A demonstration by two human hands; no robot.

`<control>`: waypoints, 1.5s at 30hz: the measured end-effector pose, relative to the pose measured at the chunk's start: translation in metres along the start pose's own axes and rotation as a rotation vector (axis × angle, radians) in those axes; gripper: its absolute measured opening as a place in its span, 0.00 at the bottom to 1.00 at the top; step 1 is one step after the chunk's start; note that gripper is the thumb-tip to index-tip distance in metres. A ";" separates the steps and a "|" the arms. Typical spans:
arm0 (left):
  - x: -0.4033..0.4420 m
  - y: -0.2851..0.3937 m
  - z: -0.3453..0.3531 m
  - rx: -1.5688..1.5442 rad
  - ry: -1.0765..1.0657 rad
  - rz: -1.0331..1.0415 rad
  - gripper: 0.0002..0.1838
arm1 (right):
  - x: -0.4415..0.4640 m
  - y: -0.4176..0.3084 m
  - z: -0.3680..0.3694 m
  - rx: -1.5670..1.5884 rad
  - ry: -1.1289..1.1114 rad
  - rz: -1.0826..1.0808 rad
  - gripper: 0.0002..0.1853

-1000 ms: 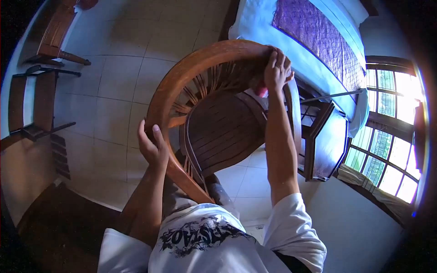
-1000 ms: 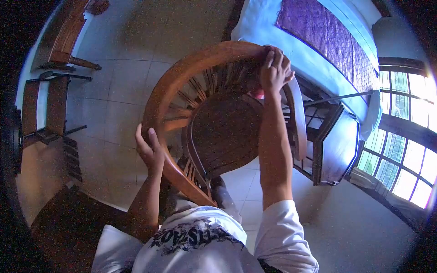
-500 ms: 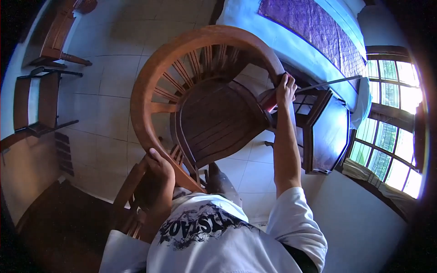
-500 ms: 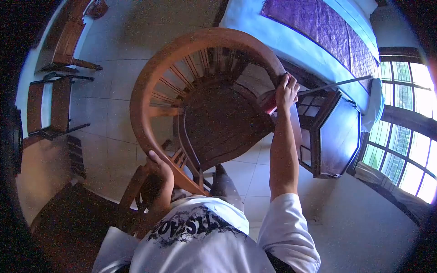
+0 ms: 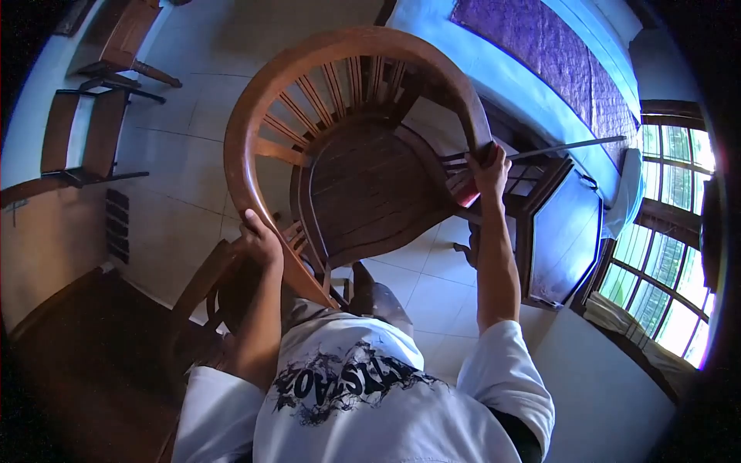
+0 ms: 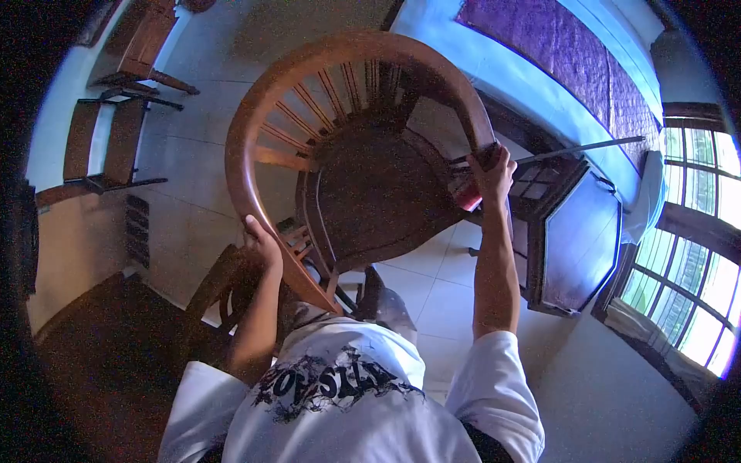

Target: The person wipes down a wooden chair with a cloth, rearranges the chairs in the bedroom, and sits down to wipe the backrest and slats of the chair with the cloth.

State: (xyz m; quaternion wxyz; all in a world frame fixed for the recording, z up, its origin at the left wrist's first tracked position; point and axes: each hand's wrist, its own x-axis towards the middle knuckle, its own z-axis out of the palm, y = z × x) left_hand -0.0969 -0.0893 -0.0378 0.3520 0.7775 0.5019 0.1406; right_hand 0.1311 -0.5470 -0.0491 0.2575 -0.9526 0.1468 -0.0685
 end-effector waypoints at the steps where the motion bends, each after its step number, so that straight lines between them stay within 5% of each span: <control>1: -0.003 0.000 -0.004 -0.028 0.008 -0.003 0.38 | 0.002 0.003 -0.002 0.009 -0.050 0.003 0.43; 13: -0.043 0.025 -0.012 -0.157 0.000 -0.177 0.36 | 0.021 0.008 -0.001 0.040 -0.147 -0.042 0.46; 17: -0.043 0.002 -0.002 -0.023 0.161 0.128 0.35 | 0.019 0.008 0.013 -0.102 -0.003 -0.064 0.46; 28: -0.041 0.017 -0.014 0.117 0.275 0.204 0.33 | 0.013 0.018 0.018 -0.041 0.041 -0.179 0.47; 32: -0.026 0.062 -0.063 -0.303 -0.197 -0.347 0.34 | 0.012 0.014 0.018 -0.036 0.046 -0.137 0.48; 33: -0.026 0.050 -0.063 -0.304 -0.193 -0.354 0.34 | 0.010 0.013 0.019 -0.038 0.041 -0.142 0.48; 42: -0.039 -0.016 0.007 0.313 0.261 0.088 0.36 | 0.014 0.008 0.027 -0.127 0.108 -0.135 0.45; 45: -0.051 0.005 -0.006 0.337 0.238 0.102 0.36 | 0.018 0.016 0.024 -0.155 0.086 -0.135 0.45</control>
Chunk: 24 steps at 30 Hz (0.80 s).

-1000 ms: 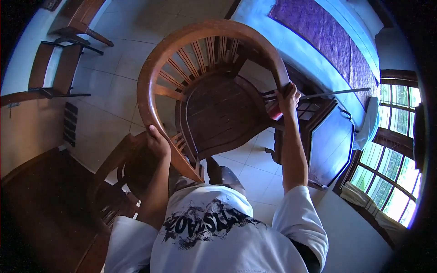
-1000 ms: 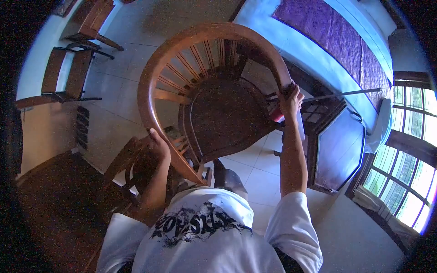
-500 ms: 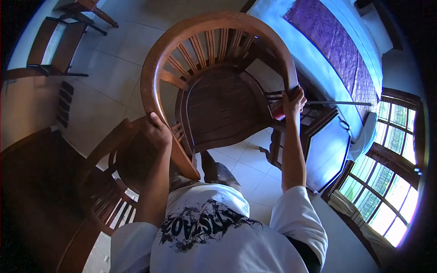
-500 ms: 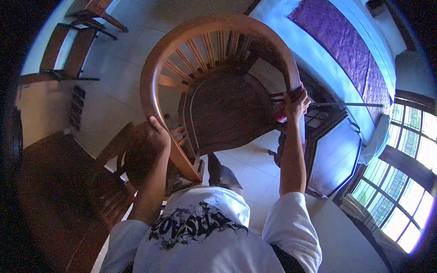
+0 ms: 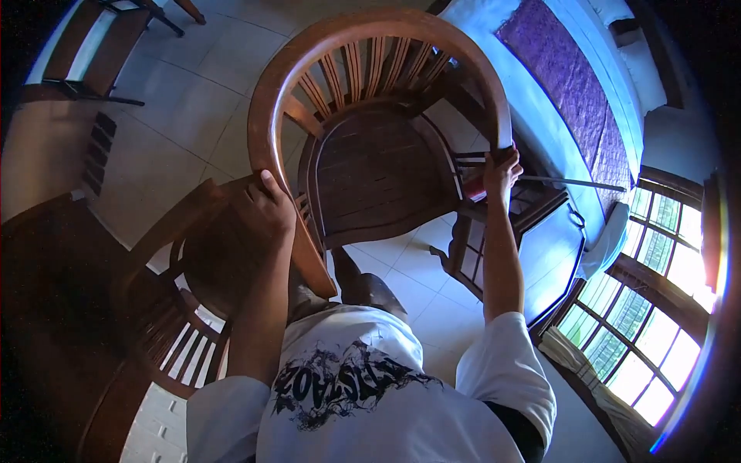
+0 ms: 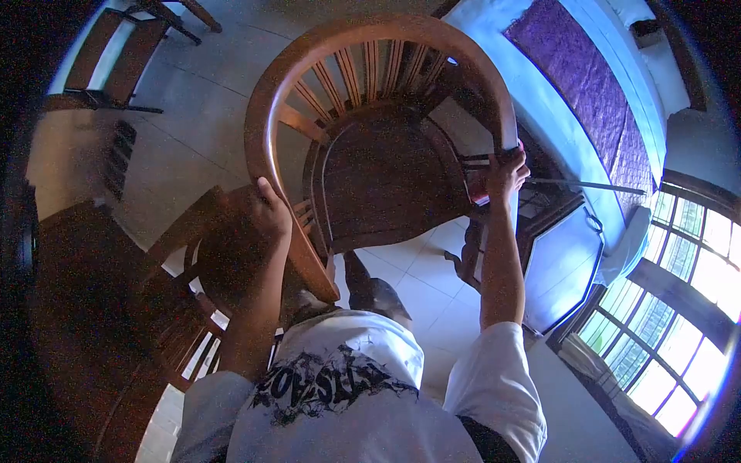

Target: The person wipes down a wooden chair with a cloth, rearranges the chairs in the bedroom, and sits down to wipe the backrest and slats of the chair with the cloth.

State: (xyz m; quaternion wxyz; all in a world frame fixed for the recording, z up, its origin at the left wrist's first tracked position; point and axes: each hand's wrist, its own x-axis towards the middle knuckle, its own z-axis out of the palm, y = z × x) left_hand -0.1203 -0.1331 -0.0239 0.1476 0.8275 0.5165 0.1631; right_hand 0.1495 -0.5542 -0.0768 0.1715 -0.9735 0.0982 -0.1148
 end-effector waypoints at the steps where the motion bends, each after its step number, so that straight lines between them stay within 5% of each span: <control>1: 0.001 0.008 -0.011 0.012 -0.004 0.012 0.36 | 0.002 0.001 0.001 -0.006 -0.012 -0.001 0.45; 7: 0.008 0.029 -0.043 0.032 0.140 0.153 0.35 | -0.004 0.014 0.024 0.193 0.109 -0.032 0.42; 10: 0.012 0.012 -0.025 0.048 0.049 0.140 0.34 | -0.052 -0.033 0.004 0.156 0.187 -0.138 0.33; 17: 0.004 0.011 -0.008 -0.025 -0.024 0.042 0.34 | -0.149 -0.125 -0.054 0.374 -0.172 -0.247 0.19; 19: 0.003 0.016 -0.007 -0.070 -0.004 0.013 0.35 | -0.164 -0.136 -0.056 0.382 -0.339 -0.073 0.16; 22: 0.000 0.018 -0.009 -0.122 0.039 -0.019 0.35 | -0.167 -0.143 -0.049 0.363 -0.553 0.036 0.19; 24: 0.003 0.025 -0.021 -0.117 -0.024 -0.052 0.35 | -0.175 -0.155 -0.042 0.345 -0.476 -0.068 0.20</control>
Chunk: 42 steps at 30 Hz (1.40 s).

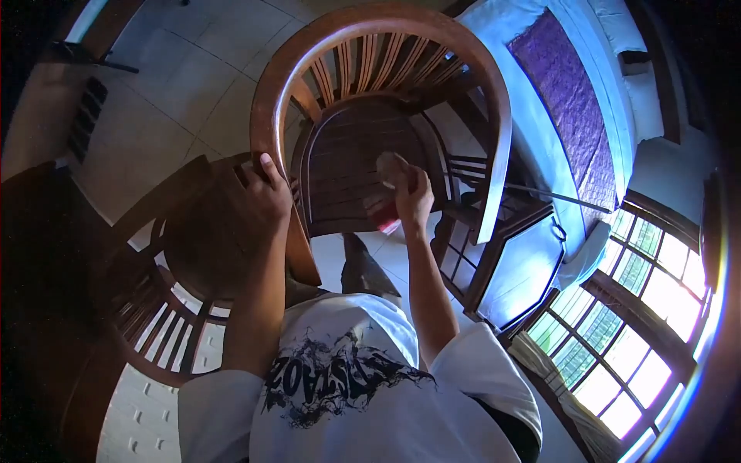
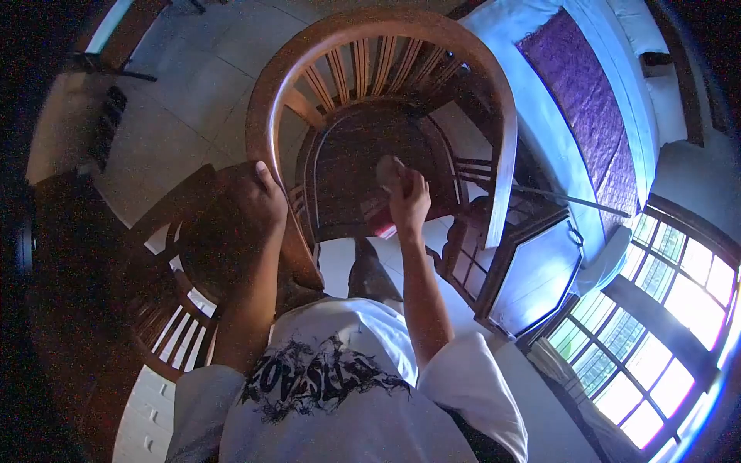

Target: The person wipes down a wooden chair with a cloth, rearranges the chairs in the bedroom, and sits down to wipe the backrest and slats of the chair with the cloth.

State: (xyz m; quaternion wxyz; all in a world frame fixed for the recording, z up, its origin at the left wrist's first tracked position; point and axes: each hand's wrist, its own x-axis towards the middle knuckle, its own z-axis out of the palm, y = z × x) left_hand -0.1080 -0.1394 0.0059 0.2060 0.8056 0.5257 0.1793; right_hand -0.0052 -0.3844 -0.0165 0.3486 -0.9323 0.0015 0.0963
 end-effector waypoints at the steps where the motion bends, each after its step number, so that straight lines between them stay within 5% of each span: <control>1: 0.001 0.006 -0.006 0.000 -0.061 -0.040 0.35 | 0.000 -0.003 0.010 -0.050 0.061 -0.109 0.20; 3: 0.000 0.013 -0.015 0.001 -0.177 -0.123 0.36 | 0.000 -0.007 0.021 -0.144 0.180 -0.331 0.20; 13: 0.010 -0.013 -0.004 -0.023 -0.370 -0.241 0.42 | -0.128 0.113 0.041 -0.214 -0.957 -0.509 0.22; 16: 0.006 -0.032 -0.006 0.044 -0.474 -0.296 0.45 | -0.140 0.106 0.024 -0.249 -1.069 -0.582 0.25; 18: -0.012 -0.050 -0.016 0.051 -0.565 -0.239 0.36 | -0.141 0.097 0.015 -0.297 -1.170 -0.645 0.29; 19: -0.031 -0.066 -0.017 0.057 -0.549 -0.252 0.36 | -0.141 0.092 0.012 -0.292 -1.182 -0.663 0.29; 21: -0.085 -0.107 -0.013 0.102 -0.203 0.085 0.17 | -0.139 0.082 0.006 -0.338 -1.247 -0.706 0.28; 23: -0.145 -0.141 -0.020 0.019 -0.291 -0.167 0.17 | -0.138 0.072 0.002 -0.385 -1.316 -0.754 0.27; 24: -0.172 -0.136 -0.045 -0.047 -0.173 -0.101 0.16 | -0.139 0.066 0.002 -0.404 -1.350 -0.782 0.27; 25: -0.236 -0.225 -0.002 0.312 0.100 0.418 0.15 | -0.140 0.057 0.004 -0.421 -1.382 -0.810 0.27; 27: -0.277 -0.203 -0.052 0.035 0.016 0.063 0.14 | -0.143 0.041 0.009 -0.457 -1.433 -0.861 0.26; 28: -0.296 -0.203 -0.079 -0.015 -0.269 -0.137 0.15 | -0.145 0.034 0.012 -0.478 -1.456 -0.882 0.26; 30: -0.325 -0.183 -0.120 -0.188 -0.196 -0.357 0.18 | -0.153 0.025 0.015 -0.526 -1.504 -0.921 0.26; 34: -0.401 -0.259 -0.136 -0.172 -0.218 -0.545 0.22 | -0.189 0.020 0.023 -0.503 -1.549 -1.000 0.24; 38: -0.422 -0.266 -0.171 -0.178 0.105 -0.876 0.27 | -0.264 0.078 0.088 -0.261 -1.416 -0.980 0.24; 40: -0.453 -0.300 -0.172 -0.302 0.102 -1.022 0.31 | -0.295 0.058 0.090 -0.271 -1.386 -1.046 0.25; 42: -0.482 -0.313 -0.182 -0.128 0.012 -0.951 0.33 | -0.331 0.035 0.086 -0.283 -1.331 -1.147 0.28</control>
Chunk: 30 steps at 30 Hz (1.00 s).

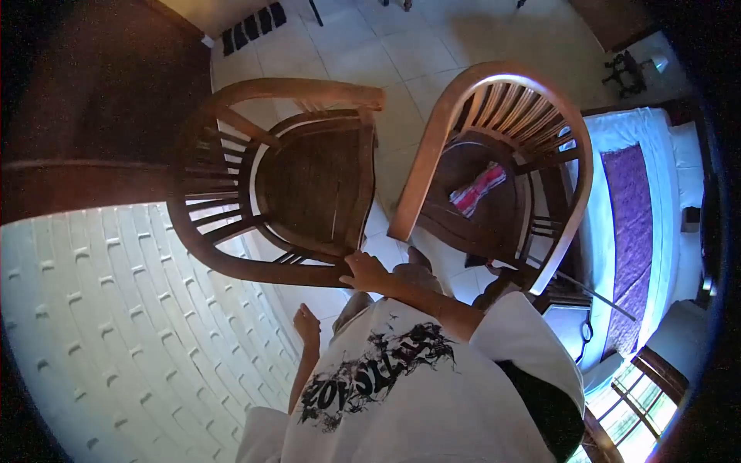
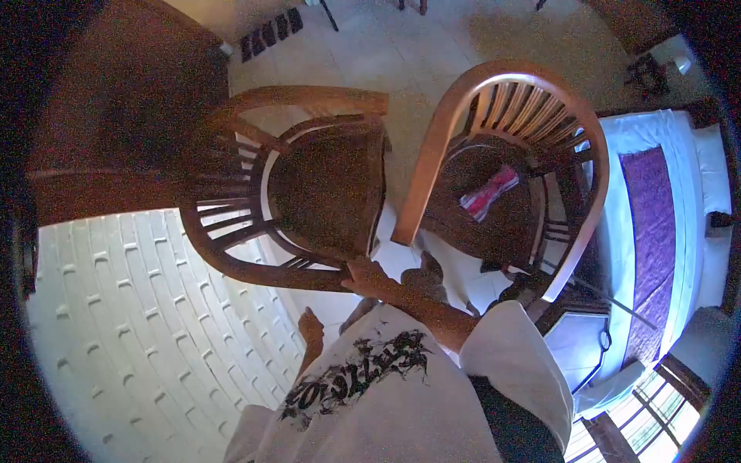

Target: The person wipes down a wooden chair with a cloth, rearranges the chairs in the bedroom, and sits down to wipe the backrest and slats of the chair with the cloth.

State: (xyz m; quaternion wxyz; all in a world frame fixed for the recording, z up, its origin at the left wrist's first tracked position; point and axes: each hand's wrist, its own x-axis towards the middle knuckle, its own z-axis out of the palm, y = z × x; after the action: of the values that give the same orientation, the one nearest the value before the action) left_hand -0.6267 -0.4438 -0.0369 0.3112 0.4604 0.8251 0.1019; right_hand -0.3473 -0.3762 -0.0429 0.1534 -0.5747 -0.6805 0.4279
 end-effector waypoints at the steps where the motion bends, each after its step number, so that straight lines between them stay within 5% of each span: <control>1: -0.003 -0.016 -0.006 0.200 -0.007 0.072 0.34 | 0.006 -0.018 0.005 -0.043 0.016 -0.023 0.30; 4: 0.003 -0.107 -0.013 -0.029 -0.122 -0.124 0.35 | 0.012 -0.064 0.044 -0.194 0.191 0.048 0.34; 9: -0.003 -0.319 -0.053 0.393 -0.155 0.263 0.23 | 0.037 -0.087 0.117 -0.394 0.539 0.180 0.44; 11: 0.004 -0.326 -0.070 0.582 -0.172 0.412 0.19 | 0.059 -0.073 0.132 -0.490 0.424 0.531 0.43; 21: 0.074 -0.341 -0.087 -0.070 0.079 1.079 0.13 | 0.069 -0.059 0.150 -0.654 0.533 0.570 0.34; 24: 0.115 -0.314 -0.110 -0.014 -0.557 0.299 0.11 | 0.065 -0.058 0.151 -0.616 0.529 0.573 0.33; 26: 0.155 -0.294 -0.077 -1.219 -0.795 0.349 0.11 | 0.066 -0.057 0.150 -0.577 0.531 0.556 0.32; 27: 0.160 -0.248 -0.097 -1.208 -0.803 0.354 0.11 | 0.066 -0.056 0.151 -0.568 0.538 0.564 0.32; 28: 0.166 -0.175 -0.134 -0.627 -0.573 -0.084 0.10 | 0.067 -0.053 0.153 -0.581 0.519 0.578 0.32; 30: 0.198 -0.132 -0.149 -0.651 -0.535 0.034 0.10 | 0.065 -0.051 0.154 -0.605 0.483 0.612 0.32</control>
State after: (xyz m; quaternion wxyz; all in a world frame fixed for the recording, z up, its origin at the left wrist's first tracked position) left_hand -0.8843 -0.3362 -0.0631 0.6419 0.3618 0.6323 0.2391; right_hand -0.5072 -0.3777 -0.1129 0.0001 -0.8499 -0.5191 0.0909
